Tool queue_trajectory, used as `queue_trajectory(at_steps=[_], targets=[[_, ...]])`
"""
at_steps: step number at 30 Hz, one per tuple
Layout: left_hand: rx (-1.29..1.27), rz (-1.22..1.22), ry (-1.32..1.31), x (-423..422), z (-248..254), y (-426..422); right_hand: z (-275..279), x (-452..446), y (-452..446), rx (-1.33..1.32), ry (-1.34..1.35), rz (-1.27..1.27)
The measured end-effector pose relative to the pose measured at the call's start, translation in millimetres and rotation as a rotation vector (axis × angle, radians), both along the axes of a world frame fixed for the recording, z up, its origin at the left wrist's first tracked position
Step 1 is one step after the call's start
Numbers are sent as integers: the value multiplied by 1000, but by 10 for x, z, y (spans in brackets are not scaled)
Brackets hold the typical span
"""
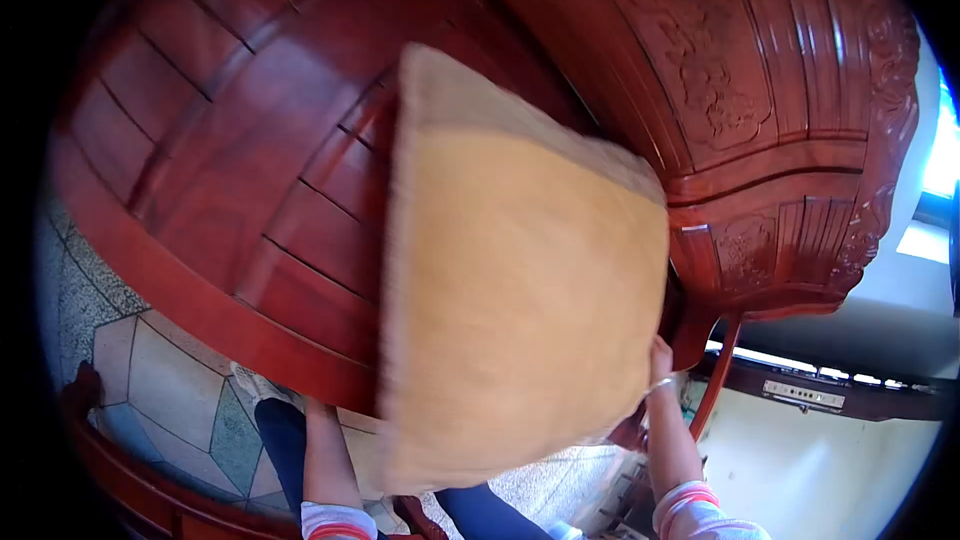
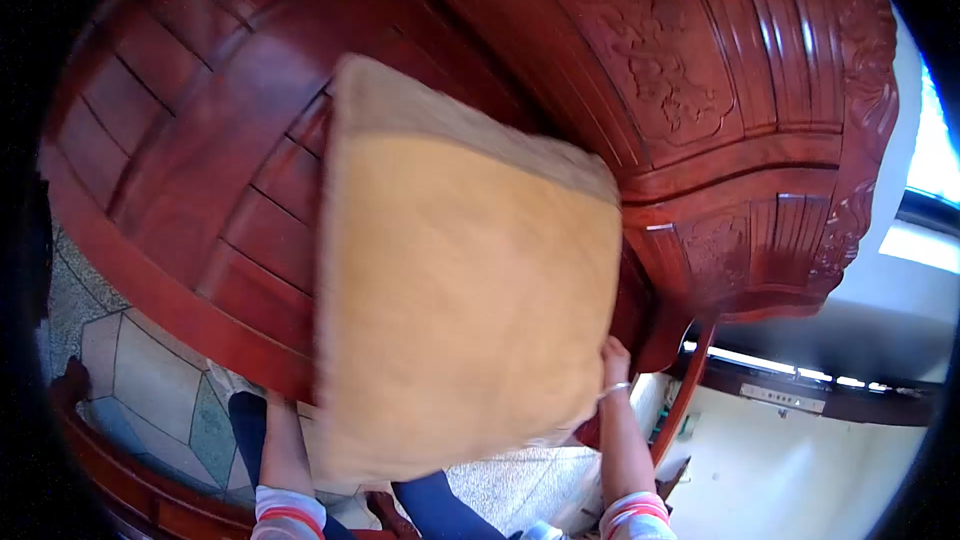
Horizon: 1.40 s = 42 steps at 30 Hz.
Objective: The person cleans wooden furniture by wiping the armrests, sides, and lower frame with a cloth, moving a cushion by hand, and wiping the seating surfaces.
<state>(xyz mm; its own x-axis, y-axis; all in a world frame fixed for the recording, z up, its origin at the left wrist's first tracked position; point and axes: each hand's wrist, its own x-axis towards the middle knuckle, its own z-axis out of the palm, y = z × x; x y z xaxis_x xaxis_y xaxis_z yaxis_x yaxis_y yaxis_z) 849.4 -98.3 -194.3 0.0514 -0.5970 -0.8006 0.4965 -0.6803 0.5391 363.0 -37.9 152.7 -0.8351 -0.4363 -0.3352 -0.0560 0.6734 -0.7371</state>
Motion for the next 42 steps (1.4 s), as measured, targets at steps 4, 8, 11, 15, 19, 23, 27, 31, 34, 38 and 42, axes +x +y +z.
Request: queue_trajectory(at_steps=[4,8,11,15,19,23,27,31,34,38,42], targets=[[43,-13,-27,89,-28,101,318,-536,815,429,243,-365],[66,-34,-42,127,-26,151,266,-437,619,121,833,56],[80,-44,-54,164,9,166,486,391,-94,248,768,482],[75,-63,-83,201,49,51,395,988,-794,475,947,988],[41,-80,-114,156,55,-295,411,1083,-1135,628,877,1219],[31,-85,-126,157,141,-452,454,628,-866,751,837,1177],[44,-82,-120,223,196,-309,597,-54,-504,988,824,977],[60,-90,-112,265,168,-248,420,-445,-367,1220,697,814],[71,-108,-98,267,104,-271,357,-1066,-37,641,313,537],[72,-126,-110,273,119,-277,788,-1197,49,283,319,58],[67,-158,-118,198,101,-365,585,-1842,1400,313,238,-222]])
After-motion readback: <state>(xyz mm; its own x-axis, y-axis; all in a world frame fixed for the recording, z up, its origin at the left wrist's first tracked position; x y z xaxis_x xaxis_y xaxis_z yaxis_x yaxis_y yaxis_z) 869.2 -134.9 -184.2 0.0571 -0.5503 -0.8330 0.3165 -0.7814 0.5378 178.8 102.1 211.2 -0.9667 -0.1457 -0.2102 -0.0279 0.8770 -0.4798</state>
